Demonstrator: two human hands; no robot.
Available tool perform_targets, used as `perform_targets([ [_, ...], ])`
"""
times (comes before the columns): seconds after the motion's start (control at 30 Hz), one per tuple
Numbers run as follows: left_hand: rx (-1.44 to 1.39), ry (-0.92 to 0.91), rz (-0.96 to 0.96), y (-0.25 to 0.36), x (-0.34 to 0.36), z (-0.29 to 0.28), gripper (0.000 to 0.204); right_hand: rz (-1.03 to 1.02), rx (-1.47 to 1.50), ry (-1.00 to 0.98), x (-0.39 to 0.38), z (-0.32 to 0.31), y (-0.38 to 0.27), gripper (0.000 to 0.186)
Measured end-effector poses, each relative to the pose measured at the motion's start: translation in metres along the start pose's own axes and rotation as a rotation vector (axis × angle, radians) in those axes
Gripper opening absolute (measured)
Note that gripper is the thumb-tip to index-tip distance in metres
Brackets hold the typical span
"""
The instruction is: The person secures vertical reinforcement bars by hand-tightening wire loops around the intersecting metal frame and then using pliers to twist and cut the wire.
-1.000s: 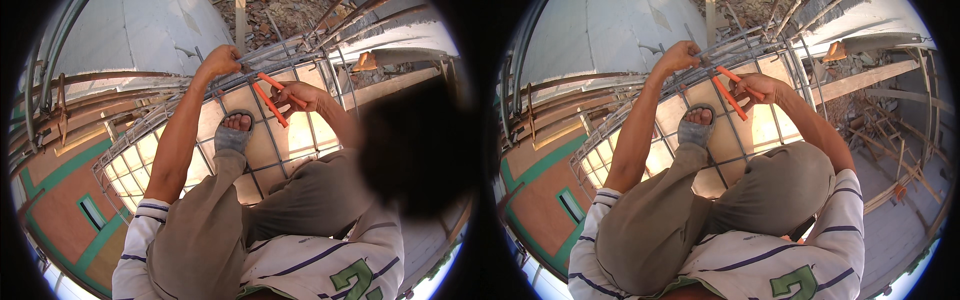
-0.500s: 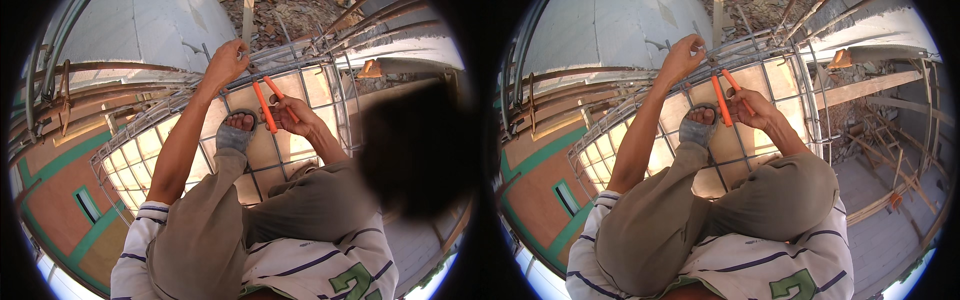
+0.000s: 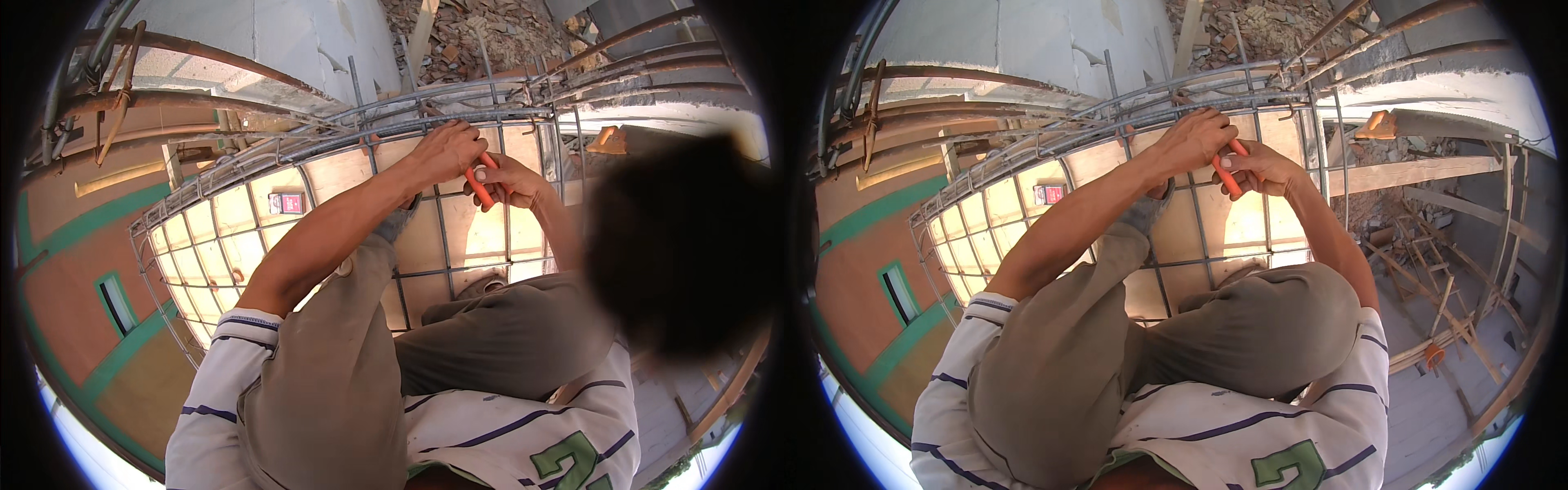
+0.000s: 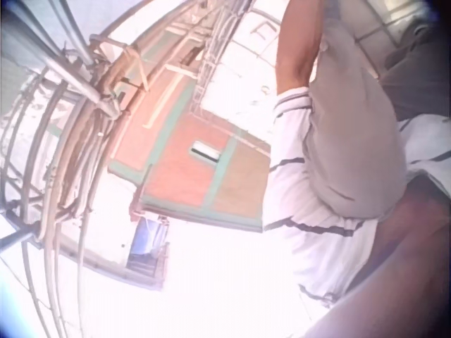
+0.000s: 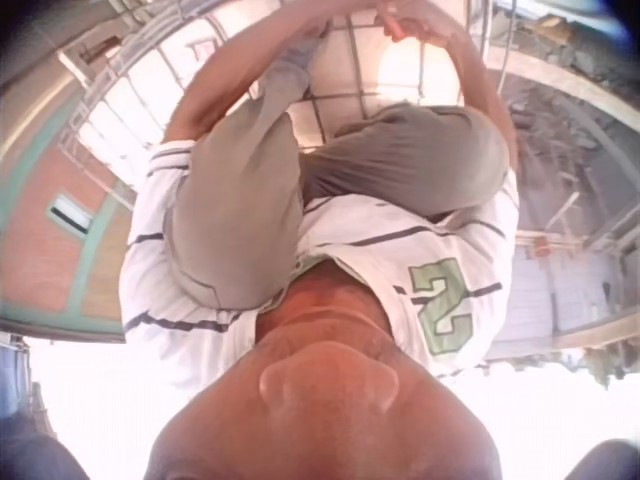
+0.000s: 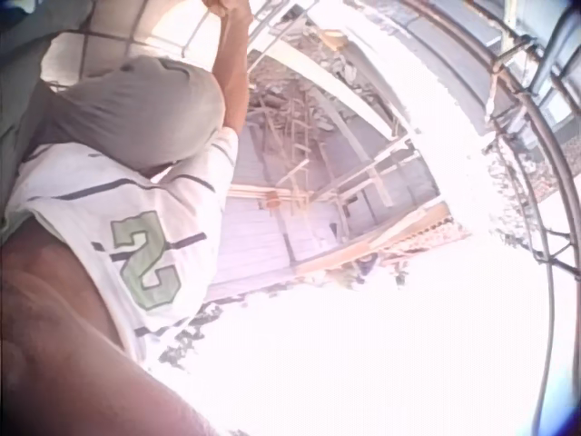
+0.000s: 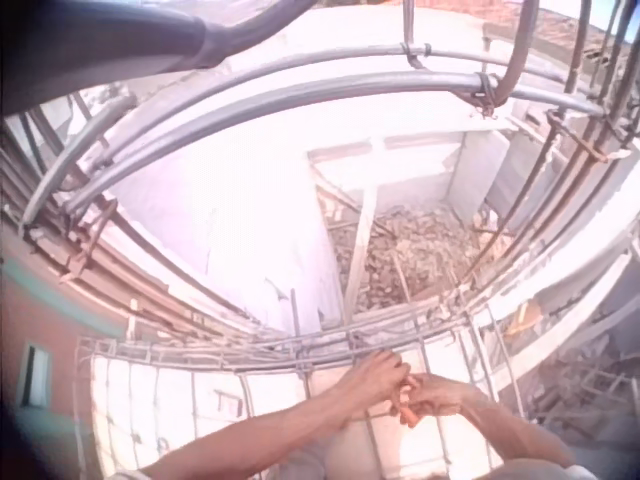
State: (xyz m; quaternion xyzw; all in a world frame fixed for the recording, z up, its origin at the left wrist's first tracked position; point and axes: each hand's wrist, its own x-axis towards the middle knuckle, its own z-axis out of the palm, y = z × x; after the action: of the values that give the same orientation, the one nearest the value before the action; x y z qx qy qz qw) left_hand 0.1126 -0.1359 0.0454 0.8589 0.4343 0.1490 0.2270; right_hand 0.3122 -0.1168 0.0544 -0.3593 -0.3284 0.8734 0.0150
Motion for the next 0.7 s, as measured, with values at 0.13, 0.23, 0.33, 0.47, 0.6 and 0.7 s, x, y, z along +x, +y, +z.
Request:
perform_targets([
  [0.13,0.118,-0.071,-0.012,0.001,0.004,0.016,0.016,0.005,-0.981,0.388,-0.015,0.035,-0.010,0.047],
  [0.23,0.073,-0.275,-0.144,0.012,0.019,0.001,0.014,-0.106,-1.390,0.732,-0.009,0.066,0.013,0.035],
  [0.33,0.113,-0.390,-0.161,0.016,0.030,-0.004,0.016,-0.200,-1.291,0.706,-0.012,0.051,0.017,0.027],
  [0.47,-0.145,0.064,-0.044,0.010,0.003,-0.009,0.038,-0.203,-1.260,0.414,-0.016,0.046,-0.034,0.032],
  [0.6,-0.118,0.298,0.058,0.017,-0.013,0.011,0.049,0.033,-0.851,0.407,-0.018,0.039,-0.021,0.026],
  [0.7,-0.063,0.354,0.099,0.013,-0.022,0.022,0.053,0.015,-0.527,0.365,-0.013,0.041,-0.003,0.023],
])
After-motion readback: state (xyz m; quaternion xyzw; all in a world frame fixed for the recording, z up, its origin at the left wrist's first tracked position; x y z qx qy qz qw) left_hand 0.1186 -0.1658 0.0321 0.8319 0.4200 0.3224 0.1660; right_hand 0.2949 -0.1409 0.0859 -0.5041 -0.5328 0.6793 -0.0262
